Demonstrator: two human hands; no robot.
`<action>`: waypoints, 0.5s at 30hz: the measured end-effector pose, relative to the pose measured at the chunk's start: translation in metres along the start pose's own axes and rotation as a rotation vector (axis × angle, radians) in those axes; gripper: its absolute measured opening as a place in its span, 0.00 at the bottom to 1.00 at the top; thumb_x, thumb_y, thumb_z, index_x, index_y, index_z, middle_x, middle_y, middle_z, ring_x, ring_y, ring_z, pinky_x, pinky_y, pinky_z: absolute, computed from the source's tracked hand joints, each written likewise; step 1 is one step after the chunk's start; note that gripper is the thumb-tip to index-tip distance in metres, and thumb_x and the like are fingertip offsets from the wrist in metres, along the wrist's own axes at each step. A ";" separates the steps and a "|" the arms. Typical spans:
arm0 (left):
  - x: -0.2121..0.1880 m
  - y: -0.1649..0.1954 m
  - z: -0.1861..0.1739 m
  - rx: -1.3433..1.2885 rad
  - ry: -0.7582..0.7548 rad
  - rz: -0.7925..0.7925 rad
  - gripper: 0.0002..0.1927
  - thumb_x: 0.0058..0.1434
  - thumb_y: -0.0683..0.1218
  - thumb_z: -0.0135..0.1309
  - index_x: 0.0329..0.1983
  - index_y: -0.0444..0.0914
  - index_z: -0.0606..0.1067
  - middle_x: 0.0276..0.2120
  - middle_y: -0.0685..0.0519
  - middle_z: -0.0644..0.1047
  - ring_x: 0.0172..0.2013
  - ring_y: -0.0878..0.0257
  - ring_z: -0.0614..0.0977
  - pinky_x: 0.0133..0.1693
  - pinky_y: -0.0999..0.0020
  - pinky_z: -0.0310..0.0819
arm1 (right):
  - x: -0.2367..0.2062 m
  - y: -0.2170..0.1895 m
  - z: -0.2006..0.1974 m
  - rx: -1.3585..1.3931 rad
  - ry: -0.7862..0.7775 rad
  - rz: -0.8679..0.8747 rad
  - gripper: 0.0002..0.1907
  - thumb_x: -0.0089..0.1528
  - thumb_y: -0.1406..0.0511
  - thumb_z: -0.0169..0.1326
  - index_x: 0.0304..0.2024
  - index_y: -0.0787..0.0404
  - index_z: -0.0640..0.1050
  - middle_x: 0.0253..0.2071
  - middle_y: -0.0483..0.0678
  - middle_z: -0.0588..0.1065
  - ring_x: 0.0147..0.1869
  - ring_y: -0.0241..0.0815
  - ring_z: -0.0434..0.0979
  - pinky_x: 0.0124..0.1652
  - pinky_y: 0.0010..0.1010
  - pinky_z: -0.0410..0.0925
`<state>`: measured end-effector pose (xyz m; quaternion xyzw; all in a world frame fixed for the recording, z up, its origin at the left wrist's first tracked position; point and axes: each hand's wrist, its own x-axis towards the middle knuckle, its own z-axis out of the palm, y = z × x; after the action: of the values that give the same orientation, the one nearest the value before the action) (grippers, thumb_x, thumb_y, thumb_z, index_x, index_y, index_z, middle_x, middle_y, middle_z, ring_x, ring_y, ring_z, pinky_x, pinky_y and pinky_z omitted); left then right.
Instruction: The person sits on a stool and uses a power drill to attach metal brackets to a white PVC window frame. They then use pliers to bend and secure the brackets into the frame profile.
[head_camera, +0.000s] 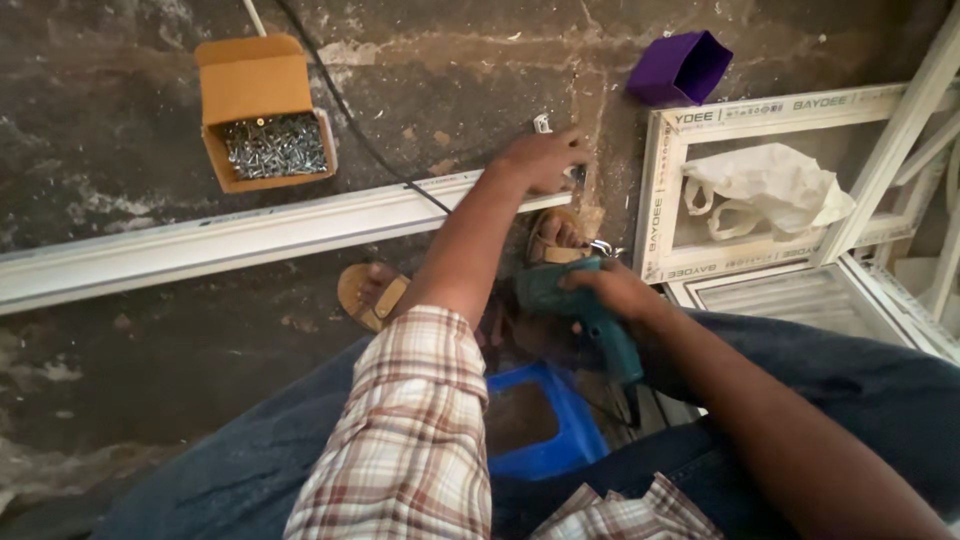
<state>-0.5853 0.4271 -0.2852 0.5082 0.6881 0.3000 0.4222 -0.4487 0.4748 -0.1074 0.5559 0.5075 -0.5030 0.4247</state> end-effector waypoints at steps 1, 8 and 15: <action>0.000 0.001 0.000 -0.001 -0.006 -0.018 0.28 0.55 0.51 0.65 0.60 0.53 0.74 0.72 0.52 0.60 0.55 0.46 0.78 0.53 0.52 0.75 | 0.003 0.001 -0.001 -0.014 0.004 0.000 0.21 0.56 0.62 0.58 0.47 0.71 0.79 0.33 0.58 0.81 0.25 0.51 0.81 0.28 0.39 0.75; 0.000 0.002 0.013 0.064 0.115 0.085 0.23 0.60 0.52 0.62 0.58 0.48 0.74 0.63 0.50 0.67 0.59 0.48 0.75 0.56 0.52 0.73 | 0.013 0.006 -0.001 -0.104 0.024 0.029 0.23 0.55 0.60 0.60 0.46 0.72 0.79 0.34 0.59 0.81 0.25 0.51 0.81 0.27 0.40 0.75; 0.005 0.003 0.020 0.068 0.214 0.162 0.24 0.55 0.41 0.58 0.58 0.42 0.74 0.63 0.49 0.70 0.60 0.49 0.74 0.59 0.57 0.71 | 0.009 0.006 -0.002 -0.037 -0.042 -0.033 0.20 0.55 0.61 0.59 0.44 0.71 0.80 0.32 0.58 0.81 0.23 0.50 0.80 0.25 0.38 0.74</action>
<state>-0.5670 0.4322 -0.2938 0.5412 0.6957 0.3620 0.3035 -0.4429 0.4774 -0.1162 0.5288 0.5169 -0.5118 0.4372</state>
